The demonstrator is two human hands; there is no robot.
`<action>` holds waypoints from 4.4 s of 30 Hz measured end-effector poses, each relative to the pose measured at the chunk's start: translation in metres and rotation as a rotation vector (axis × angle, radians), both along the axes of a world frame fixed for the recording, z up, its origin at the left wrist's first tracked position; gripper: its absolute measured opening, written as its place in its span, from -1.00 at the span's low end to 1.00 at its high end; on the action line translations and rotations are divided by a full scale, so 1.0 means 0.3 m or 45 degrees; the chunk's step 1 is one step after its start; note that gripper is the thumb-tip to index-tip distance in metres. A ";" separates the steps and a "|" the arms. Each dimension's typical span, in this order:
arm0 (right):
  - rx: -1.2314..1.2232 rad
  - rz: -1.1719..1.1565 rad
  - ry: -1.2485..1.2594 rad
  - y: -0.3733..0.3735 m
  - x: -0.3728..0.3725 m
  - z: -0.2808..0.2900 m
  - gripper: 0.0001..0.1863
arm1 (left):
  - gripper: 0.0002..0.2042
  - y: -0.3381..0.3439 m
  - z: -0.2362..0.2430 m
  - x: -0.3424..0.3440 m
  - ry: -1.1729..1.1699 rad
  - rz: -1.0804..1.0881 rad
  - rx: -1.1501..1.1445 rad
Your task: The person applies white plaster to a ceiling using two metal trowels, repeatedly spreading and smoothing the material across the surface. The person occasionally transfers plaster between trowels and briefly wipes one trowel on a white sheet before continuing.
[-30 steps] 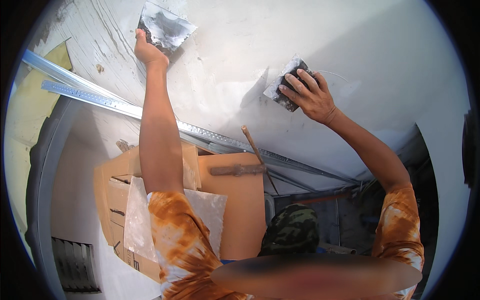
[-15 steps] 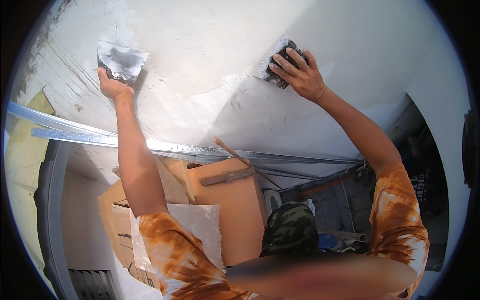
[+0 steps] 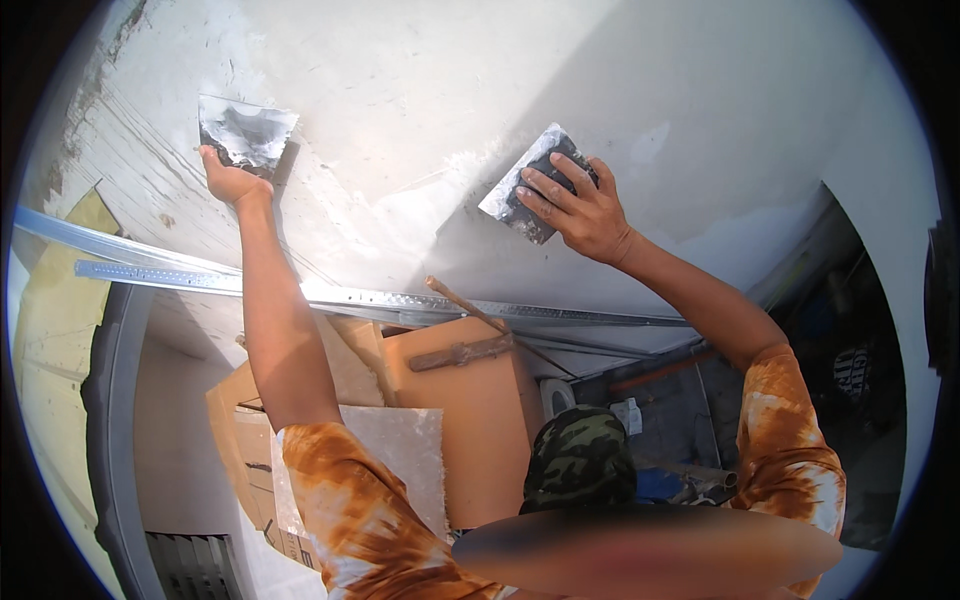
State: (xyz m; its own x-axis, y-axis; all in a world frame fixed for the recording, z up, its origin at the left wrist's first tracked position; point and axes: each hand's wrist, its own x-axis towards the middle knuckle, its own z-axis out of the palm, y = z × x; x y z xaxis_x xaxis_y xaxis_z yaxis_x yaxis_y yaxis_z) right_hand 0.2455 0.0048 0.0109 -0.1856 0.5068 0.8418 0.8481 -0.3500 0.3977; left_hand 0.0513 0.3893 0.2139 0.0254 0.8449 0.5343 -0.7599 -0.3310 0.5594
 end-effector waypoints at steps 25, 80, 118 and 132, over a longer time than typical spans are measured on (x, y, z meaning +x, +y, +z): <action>0.352 -0.365 0.218 -0.330 0.436 -0.190 -0.41 | -0.34 -0.024 -0.002 -0.003 0.051 0.087 -0.049; 0.524 -0.191 0.442 0.568 -0.186 -0.185 -0.41 | -0.46 0.001 -0.011 0.005 -0.054 0.115 0.106; 0.897 0.055 1.196 -0.077 -0.081 -0.154 -0.55 | -0.53 -0.007 -0.011 0.024 -0.122 0.267 0.130; 0.525 -0.196 0.686 0.426 -0.183 -0.190 -0.28 | -0.55 0.015 -0.017 0.029 -0.153 0.260 0.178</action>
State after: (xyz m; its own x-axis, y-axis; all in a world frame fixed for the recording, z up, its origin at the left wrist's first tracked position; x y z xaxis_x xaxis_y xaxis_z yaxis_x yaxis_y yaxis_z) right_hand 0.1905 0.1325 -0.0460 0.3603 0.1132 0.9259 0.8187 -0.5142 -0.2557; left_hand 0.0601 0.3937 0.2089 -0.2086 0.7436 0.6353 -0.7275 -0.5521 0.4073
